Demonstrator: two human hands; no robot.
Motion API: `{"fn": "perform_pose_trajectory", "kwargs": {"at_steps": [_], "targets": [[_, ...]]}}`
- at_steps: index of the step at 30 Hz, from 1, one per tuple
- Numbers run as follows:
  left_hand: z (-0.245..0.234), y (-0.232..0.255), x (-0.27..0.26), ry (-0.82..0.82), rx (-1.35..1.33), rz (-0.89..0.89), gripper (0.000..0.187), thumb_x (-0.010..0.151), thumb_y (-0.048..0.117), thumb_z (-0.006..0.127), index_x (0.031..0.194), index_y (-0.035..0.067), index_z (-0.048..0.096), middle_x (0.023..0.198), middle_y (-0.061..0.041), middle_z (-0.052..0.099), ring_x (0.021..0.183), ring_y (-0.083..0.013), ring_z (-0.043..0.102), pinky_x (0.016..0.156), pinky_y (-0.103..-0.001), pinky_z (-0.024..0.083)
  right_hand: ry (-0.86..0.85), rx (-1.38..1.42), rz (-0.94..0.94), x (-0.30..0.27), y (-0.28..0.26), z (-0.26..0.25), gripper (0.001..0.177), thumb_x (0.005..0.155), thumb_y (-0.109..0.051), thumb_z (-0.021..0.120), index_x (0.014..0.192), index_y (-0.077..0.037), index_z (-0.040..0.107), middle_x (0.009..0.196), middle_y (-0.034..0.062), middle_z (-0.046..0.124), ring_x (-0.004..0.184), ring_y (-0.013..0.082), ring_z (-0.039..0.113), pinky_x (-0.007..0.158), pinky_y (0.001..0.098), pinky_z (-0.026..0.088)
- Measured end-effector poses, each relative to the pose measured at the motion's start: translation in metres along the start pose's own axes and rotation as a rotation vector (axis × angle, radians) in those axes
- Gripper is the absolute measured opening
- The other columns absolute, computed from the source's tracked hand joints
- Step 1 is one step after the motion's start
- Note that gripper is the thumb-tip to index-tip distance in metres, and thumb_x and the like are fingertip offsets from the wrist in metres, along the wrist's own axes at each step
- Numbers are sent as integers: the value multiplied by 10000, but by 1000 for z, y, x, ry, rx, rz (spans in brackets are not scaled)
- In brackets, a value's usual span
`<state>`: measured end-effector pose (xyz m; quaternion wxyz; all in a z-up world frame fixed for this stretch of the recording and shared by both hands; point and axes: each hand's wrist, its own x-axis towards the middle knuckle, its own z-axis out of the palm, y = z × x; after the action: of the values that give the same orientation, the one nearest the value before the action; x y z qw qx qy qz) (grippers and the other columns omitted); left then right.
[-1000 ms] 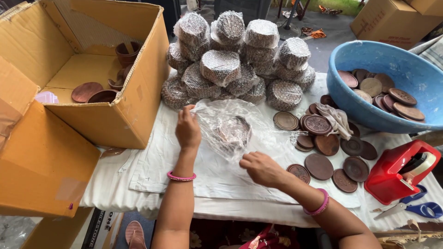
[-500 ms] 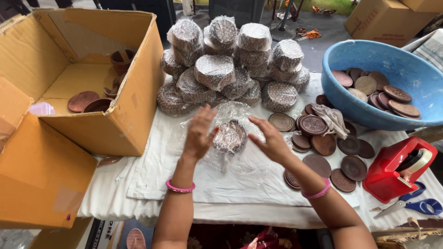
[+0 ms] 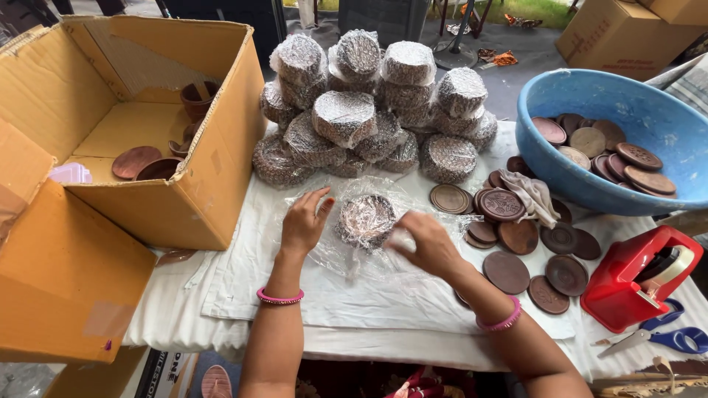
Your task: The person wipes wooden coasters with a cloth and wraps them individually in bubble wrap.
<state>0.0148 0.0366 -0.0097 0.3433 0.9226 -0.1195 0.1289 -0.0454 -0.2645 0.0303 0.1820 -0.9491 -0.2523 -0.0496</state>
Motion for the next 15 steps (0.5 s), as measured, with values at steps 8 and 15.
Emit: {"fn": "perform_pose_trajectory", "kwargs": {"at_steps": [8,15], "targets": [[-34,34,-9,-17,-355,231,875,910,844,342,1370,162,642,1453,-135,619,1367,-315,576,1156,-502,453,-24,106,-327,-8,-31,-23,103,944,-151,690,1040,-118,675,1093,73,731,1037,234,699,910,407,560],[-57,57,-18,0,179,547,1083,515,634,903,1387,115,526,1443,-221,591,1380,-453,487,1083,-749,285,569,763,-99,-21,-1,-111,130,1076,-36,581,1205,-27,586,1022,48,674,892,105,647,767,239,551]]}}
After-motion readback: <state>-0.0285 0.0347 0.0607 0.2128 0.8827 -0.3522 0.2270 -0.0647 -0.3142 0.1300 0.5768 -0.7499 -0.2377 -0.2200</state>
